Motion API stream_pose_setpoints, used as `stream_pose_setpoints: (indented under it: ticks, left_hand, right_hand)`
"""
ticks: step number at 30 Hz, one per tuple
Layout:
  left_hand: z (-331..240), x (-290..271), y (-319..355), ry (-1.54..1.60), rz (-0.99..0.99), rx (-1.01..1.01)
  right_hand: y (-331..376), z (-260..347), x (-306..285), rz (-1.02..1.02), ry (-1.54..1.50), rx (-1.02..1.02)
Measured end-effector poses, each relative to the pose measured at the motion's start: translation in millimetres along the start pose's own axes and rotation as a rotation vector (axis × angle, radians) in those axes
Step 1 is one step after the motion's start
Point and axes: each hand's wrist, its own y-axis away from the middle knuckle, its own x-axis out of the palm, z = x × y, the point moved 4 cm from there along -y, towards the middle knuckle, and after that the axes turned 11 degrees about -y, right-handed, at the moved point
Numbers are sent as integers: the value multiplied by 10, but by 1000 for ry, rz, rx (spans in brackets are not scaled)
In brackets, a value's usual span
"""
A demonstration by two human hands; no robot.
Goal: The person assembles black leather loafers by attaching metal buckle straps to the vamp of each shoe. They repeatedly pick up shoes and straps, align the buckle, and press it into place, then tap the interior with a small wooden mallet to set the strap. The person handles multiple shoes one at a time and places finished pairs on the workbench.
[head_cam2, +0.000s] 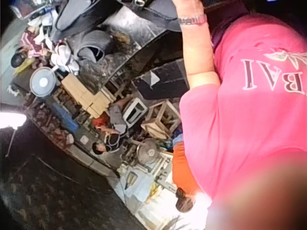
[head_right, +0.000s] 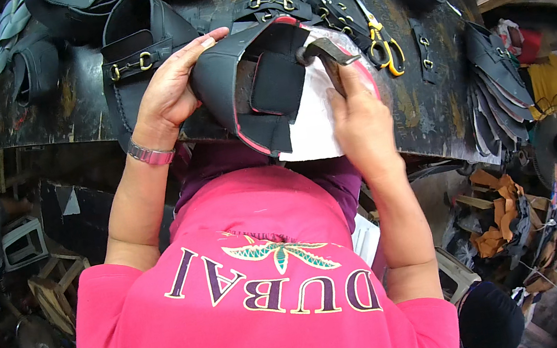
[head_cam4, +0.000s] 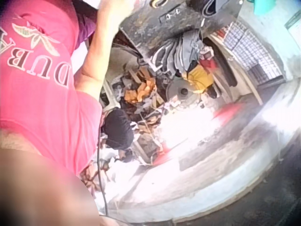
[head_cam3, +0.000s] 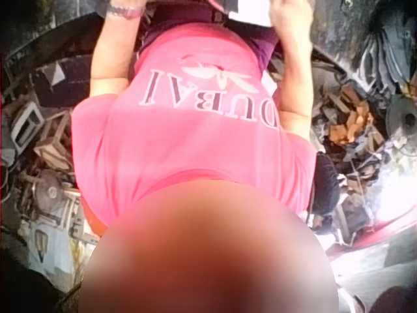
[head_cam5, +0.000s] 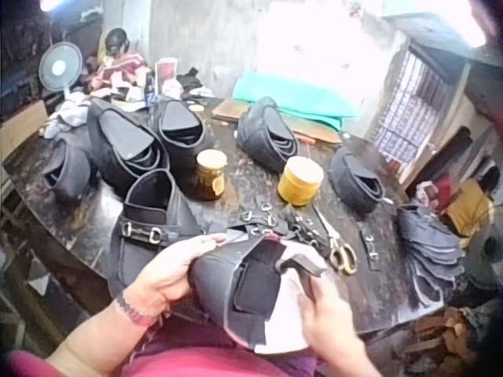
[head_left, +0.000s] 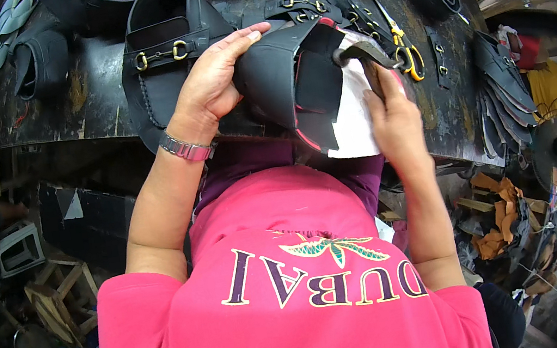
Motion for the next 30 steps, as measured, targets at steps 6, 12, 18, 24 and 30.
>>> stream_pose_setpoints:
  ticks: [6, 12, 18, 24, 30]
  left_hand:
    - [33, -14, -26, 8, 4, -13]
    - [43, 67, -23, 49, 80, -17]
    - [-72, 176, 152, 339, 122, -38]
    - [-334, 668, 116, 518, 200, 11]
    - [-556, 1114, 43, 160, 220, 257]
  right_hand:
    - [62, 46, -212, -280, -566, -122]
    - [166, -290, -84, -77, -141, -21]
    - [589, -1312, -658, -638, -43, -9]
    - [491, -1328, -691, -550, -89, 96]
    - [208, -241, -475, -84, -695, -232]
